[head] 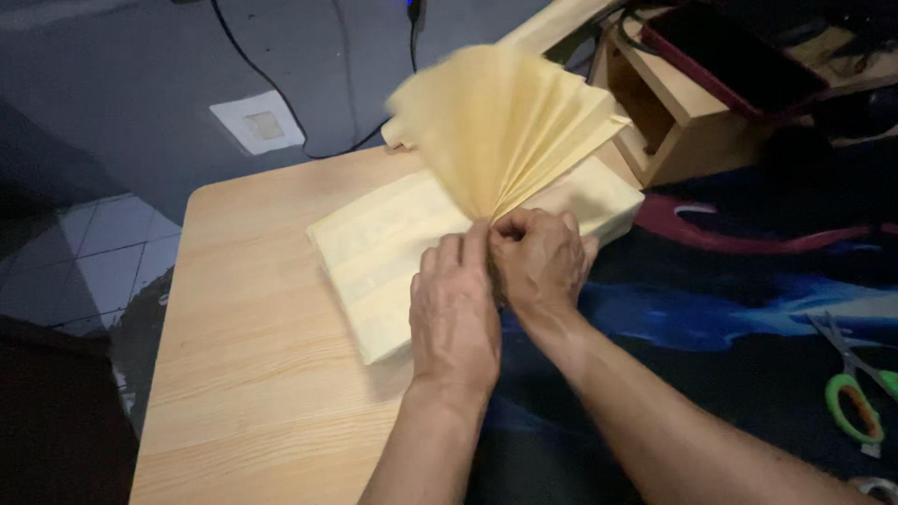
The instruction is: The person folds a yellow paper fan, cuts pieces of tape with scissors, and tapes the fan's base to secure it. The person repeatedly adjusts the folds and applies tape to the base of the fan.
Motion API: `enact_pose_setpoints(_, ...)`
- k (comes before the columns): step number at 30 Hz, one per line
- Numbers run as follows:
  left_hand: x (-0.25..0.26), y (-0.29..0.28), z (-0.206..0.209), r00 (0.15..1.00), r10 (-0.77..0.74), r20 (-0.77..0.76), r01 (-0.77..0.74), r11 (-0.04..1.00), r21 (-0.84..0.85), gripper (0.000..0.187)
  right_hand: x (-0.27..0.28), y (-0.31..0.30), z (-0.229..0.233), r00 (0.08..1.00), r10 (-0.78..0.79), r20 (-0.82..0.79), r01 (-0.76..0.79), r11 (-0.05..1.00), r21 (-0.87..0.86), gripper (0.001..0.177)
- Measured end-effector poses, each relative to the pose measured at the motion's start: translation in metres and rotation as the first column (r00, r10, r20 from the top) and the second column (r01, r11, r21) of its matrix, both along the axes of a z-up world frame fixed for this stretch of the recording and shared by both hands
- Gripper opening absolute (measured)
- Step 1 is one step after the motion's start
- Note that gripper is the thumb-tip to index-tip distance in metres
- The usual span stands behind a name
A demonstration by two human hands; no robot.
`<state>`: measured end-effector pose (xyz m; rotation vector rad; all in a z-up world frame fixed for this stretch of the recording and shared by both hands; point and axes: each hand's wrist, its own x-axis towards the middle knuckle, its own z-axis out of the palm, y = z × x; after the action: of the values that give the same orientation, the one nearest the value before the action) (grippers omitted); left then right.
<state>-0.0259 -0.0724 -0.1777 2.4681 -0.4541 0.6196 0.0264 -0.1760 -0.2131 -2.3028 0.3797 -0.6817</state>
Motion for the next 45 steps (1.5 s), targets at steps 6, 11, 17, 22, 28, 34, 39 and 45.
enact_pose_setpoints(6, 0.019, -0.003, 0.0, 0.999, 0.044, 0.009, -0.042, 0.989, -0.144, 0.022, -0.01, 0.002, 0.014, 0.993, 0.063, -0.099, -0.057, 0.996, 0.063, 0.027)
enact_pose_setpoints(11, 0.029, -0.001, 0.001, 0.998, 0.054, -0.039, -0.053, 0.998, 0.025, 0.015, -0.015, -0.007, 0.018, 0.984, 0.179, -0.002, -0.179, 0.984, -0.014, 0.019)
enact_pose_setpoints(17, 0.044, -0.012, 0.004, 0.988, 0.115, -0.102, -0.09, 0.971, 0.223, 0.041, -0.018, -0.031, 0.023, 0.976, 0.193, 0.098, -0.174, 0.97, -0.171, 0.02)
enact_pose_setpoints(22, 0.051, -0.009, 0.008, 0.998, 0.052, -0.039, -0.044, 0.978, 0.202, 0.057, -0.008, -0.04, 0.025, 0.923, 0.329, 0.202, -0.24, 0.898, -0.369, 0.032)
enact_pose_setpoints(28, 0.058, 0.004, 0.018, 0.961, 0.107, -0.256, -0.119, 0.992, -0.031, 0.032, 0.003, -0.039, 0.025, 0.881, 0.404, 0.246, -0.278, 0.863, -0.423, 0.034)
enact_pose_setpoints(34, 0.055, 0.002, 0.015, 0.995, 0.073, -0.067, -0.075, 0.997, -0.034, 0.027, 0.012, -0.041, 0.03, 0.895, 0.406, 0.185, -0.285, 0.839, -0.464, 0.012)
enact_pose_setpoints(39, 0.056, -0.004, 0.011, 0.986, 0.125, -0.113, -0.126, 0.992, 0.002, 0.015, 0.007, -0.041, 0.027, 0.872, 0.428, 0.237, -0.295, 0.846, -0.444, 0.007)
enact_pose_setpoints(45, 0.057, -0.013, 0.008, 0.988, 0.128, -0.091, -0.124, 0.991, 0.05, 0.027, 0.001, -0.039, 0.029, 0.909, 0.387, 0.153, -0.286, 0.848, -0.446, 0.007)
